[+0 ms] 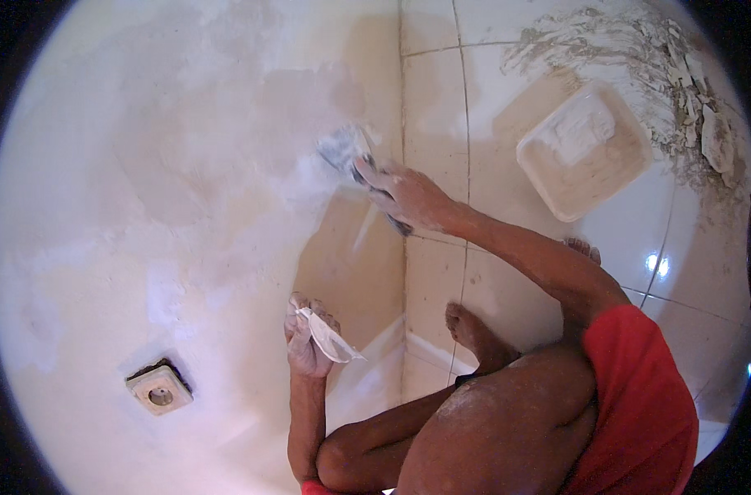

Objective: The person applies plaster to a wall using putty knives, scoops additional plaster from a container onto a putty knife, and spreads the plaster across the wall surface.

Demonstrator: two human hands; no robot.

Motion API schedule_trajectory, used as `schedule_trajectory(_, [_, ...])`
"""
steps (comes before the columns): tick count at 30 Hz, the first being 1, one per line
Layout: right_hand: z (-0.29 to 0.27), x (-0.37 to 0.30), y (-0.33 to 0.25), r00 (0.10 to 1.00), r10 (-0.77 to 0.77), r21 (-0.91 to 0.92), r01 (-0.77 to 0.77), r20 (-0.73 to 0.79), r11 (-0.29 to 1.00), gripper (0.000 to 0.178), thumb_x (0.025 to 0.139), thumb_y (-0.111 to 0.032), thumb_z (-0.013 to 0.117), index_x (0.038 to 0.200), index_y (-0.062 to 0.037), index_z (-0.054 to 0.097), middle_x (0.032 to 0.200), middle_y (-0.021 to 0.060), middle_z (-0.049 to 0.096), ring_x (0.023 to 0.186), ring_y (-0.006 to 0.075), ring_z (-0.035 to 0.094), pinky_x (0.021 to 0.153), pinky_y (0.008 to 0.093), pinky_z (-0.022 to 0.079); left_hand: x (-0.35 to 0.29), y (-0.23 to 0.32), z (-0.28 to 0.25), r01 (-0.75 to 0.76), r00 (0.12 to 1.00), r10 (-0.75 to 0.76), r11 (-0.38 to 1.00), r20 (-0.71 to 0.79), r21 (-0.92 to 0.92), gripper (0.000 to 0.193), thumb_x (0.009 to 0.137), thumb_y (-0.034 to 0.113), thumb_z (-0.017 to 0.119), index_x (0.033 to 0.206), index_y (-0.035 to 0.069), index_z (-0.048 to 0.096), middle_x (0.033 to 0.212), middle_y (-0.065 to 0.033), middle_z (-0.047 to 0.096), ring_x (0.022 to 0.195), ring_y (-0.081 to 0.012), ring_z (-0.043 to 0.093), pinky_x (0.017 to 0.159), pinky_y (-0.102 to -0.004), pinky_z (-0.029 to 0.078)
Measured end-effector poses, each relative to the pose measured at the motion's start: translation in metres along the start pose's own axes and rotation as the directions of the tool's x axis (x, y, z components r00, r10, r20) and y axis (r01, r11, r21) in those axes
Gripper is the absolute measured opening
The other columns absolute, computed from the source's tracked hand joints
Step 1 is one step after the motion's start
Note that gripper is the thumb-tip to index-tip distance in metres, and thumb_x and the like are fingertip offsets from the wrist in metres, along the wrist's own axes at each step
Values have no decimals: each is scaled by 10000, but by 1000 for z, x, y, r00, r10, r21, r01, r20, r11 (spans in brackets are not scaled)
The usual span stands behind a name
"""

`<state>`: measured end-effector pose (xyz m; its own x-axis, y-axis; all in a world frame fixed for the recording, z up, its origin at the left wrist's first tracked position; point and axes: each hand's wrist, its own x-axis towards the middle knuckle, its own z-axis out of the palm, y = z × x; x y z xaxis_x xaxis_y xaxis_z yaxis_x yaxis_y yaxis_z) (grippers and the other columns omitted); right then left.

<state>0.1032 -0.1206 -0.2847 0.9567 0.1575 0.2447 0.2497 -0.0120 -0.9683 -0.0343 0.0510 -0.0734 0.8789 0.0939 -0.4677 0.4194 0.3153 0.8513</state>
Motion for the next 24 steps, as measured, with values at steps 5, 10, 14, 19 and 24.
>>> schedule_trajectory(5, [-31, 13, 16, 992, 66, 129, -52, -106, 990, 496, 912, -246, 541, 1355, -39, 453, 776, 188, 576, 678, 278, 594, 671, 392, 492, 4, -3, 3, 11, 998, -8, 999, 67, -52, 259, 909, 175, 628, 1049, 99, 423, 825, -33, 530, 653, -128, 556, 570, -259, 497])
schedule_trajectory(10, [-67, 100, 12, 910, 411, 449, -392, 59, 803, 408, 895, -300, 570, 1176, -3, 577, 634, 141, 517, 580, 132, 540, 547, 334, 485, 0, -1, 6, 1, 1000, -1, 1000, -4, -2, 259, 903, 170, 636, 1037, 96, 427, 787, -24, 510, 620, -126, 537, 546, -254, 485])
schedule_trajectory(14, [-47, 99, 2, 950, 310, 321, -309, 50, 895, 355, 883, -270, 568, 1092, 16, 595, 652, 180, 545, 587, 226, 579, 581, 368, 491, 0, -2, 1, 5, 1000, -4, 998, 17, -56, 230, 912, 152, 619, 1033, 93, 432, 799, -38, 525, 640, -135, 549, 561, -267, 497])
schedule_trajectory(19, [-10, 46, -12, 976, -150, -53, 143, -158, 988, 353, 871, -220, 552, 1143, 4, 578, 724, 229, 613, 686, 440, 599, 687, 428, 499, 2, -2, 17, -9, 998, 12, 999, -68, 38, 215, 918, 144, 609, 1031, 93, 433, 807, -45, 530, 653, -137, 554, 571, -267, 500])
schedule_trajectory(24, [-47, 35, -6, 995, 69, 7, -70, 68, 998, 436, 881, -263, 545, 1203, 29, 500, 803, 255, 615, 760, 400, 621, 724, 454, 498, 2, 2, 5, 4, 997, 2, 998, 82, -70, 201, 925, 146, 598, 1030, 98, 433, 802, -40, 535, 659, -127, 555, 570, -269, 497])
